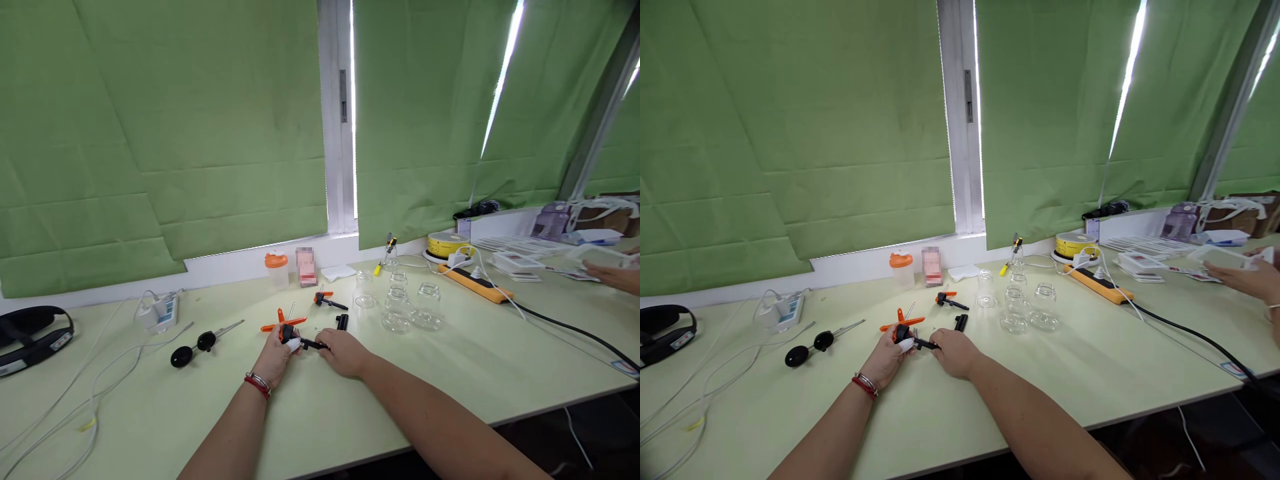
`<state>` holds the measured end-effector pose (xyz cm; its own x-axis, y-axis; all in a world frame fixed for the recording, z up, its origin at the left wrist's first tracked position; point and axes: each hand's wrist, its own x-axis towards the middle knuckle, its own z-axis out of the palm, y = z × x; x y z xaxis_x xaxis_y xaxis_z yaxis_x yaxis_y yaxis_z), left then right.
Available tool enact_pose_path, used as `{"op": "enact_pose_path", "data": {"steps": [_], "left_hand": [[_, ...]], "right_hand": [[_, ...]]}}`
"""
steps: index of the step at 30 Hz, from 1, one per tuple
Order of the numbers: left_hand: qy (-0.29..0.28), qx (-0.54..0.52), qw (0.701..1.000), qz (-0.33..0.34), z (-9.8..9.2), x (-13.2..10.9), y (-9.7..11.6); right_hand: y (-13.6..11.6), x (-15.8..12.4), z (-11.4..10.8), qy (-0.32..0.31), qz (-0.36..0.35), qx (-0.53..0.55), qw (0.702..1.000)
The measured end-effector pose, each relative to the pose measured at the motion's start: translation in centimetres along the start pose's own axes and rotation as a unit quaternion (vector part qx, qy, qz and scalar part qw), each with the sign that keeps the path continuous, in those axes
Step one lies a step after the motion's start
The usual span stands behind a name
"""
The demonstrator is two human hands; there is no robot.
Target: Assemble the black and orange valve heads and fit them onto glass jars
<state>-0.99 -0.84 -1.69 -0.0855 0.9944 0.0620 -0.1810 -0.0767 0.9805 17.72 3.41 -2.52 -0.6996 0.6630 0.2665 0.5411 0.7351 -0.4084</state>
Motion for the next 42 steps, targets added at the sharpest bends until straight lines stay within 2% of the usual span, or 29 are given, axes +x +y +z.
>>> {"op": "enact_pose_path", "data": {"steps": [7,19,28,42], "left_hand": [[0.018,0.004,1.0,-0.009,0.0,-0.1,0.0],[0.016,0.027,0.999,-0.005,0.0,-0.1,0.1],[0.006,0.009,0.999,-0.032,-0.2,-0.1,0.0],[-0.011,0.015,0.999,-0.038,-0.9,0.3,-0.7]], "right_hand": [[-0.3,0.0,0.0,0.004,0.003,-0.003,1.0],[-0.2,0.1,0.3,0.003,0.003,0.004,1.0],[-0.5,0.0,0.2,-0.007,0.012,0.008,1.0],[-0.4,0.1,0.2,0.0,0.024,0.083,0.996]]}}
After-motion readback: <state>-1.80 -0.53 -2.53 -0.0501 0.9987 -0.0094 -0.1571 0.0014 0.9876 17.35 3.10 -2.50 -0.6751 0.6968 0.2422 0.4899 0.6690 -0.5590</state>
